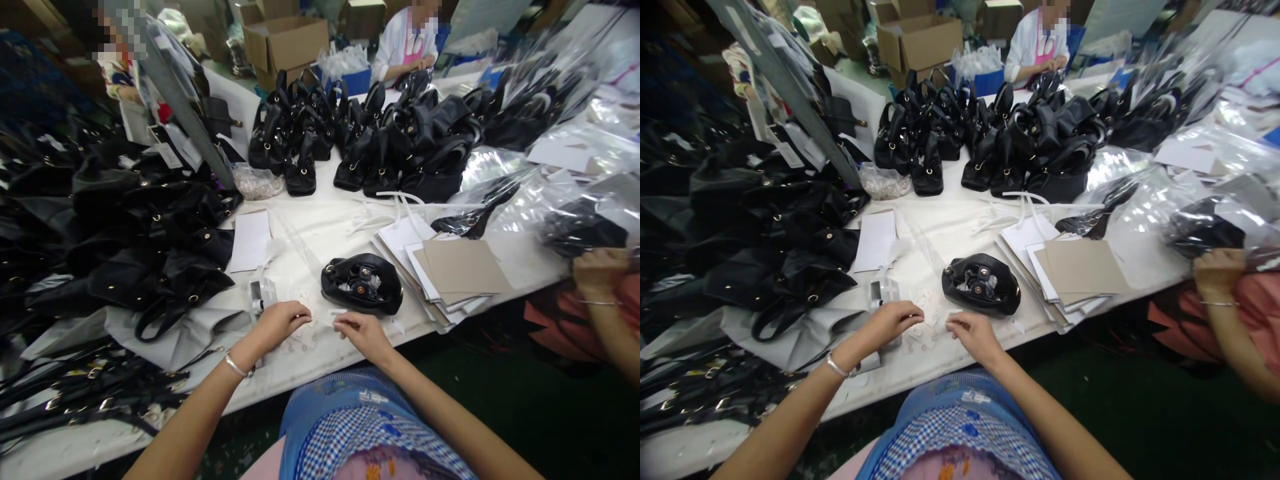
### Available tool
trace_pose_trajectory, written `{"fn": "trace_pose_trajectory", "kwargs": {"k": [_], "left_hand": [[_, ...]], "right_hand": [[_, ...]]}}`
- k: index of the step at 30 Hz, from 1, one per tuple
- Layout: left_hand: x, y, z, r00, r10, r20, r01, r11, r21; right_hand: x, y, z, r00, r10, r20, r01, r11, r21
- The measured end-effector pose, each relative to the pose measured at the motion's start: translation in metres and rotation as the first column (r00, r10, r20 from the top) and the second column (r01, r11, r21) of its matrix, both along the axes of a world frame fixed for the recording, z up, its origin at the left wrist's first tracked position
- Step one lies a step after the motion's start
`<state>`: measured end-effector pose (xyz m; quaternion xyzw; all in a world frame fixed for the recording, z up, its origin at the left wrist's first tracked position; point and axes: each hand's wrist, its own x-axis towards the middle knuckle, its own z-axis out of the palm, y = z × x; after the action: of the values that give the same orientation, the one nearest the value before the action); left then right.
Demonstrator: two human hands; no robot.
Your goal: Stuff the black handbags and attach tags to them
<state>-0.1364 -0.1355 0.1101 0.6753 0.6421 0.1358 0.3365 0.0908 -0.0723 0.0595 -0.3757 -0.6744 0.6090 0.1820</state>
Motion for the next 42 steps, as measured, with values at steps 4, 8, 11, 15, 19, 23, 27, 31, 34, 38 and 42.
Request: {"fn": "trace_pose_trajectory", "kwargs": {"k": [4,8,11,15,19,23,27,31,34,38,42], "left_hand": [[0.006,0.007,0.002,0.991,0.058,0.118,-0.064,0.997,0.045],[0.021,0.030,-0.013,0.947,0.070,0.312,-0.081,0.996,0.023],[0.024,0.057,-0.038,0.890,0.265,0.370,-0.308,0.949,0.063],[0.026,0.092,-0.059,0.947,0.180,0.267,-0.242,0.945,0.220],[0.034,0.117,-0.040,0.991,0.019,0.130,-0.064,0.936,0.346],[0.043,0.146,-0.012,0.977,-0.206,0.047,0.175,0.915,0.364],[0.056,0.166,-0.004,0.961,-0.276,-0.006,0.268,0.928,0.259],[0.072,0.152,-0.011,0.997,-0.059,0.058,0.043,0.969,0.241],[0.077,0.129,-0.014,0.981,-0.004,0.193,-0.029,0.985,0.168],[0.069,0.096,-0.011,0.877,-0.080,0.474,0.042,0.995,0.090],[0.055,0.062,-0.025,0.787,0.230,0.573,-0.289,0.957,0.013]], "right_hand": [[0.014,0.005,0.017,0.996,-0.062,0.058,0.044,0.962,0.268],[0.008,0.006,0.030,0.990,-0.142,0.007,0.140,0.983,0.117],[0.009,0.010,0.030,0.968,-0.246,0.042,0.243,0.968,0.059],[0.021,0.019,0.022,0.956,-0.287,0.068,0.264,0.935,0.235],[0.034,0.028,0.016,0.948,-0.302,0.104,0.271,0.933,0.236],[0.040,0.029,0.015,0.949,-0.294,0.114,0.265,0.940,0.214],[0.042,0.027,0.021,0.956,-0.278,0.089,0.252,0.939,0.233],[0.047,0.024,0.036,0.948,-0.307,0.082,0.263,0.902,0.342],[0.050,0.017,0.048,0.950,-0.296,0.098,0.241,0.897,0.372],[0.052,0.002,0.059,0.965,-0.236,0.115,0.188,0.926,0.326],[0.047,-0.010,0.060,0.972,-0.192,0.136,0.142,0.938,0.315]]}}
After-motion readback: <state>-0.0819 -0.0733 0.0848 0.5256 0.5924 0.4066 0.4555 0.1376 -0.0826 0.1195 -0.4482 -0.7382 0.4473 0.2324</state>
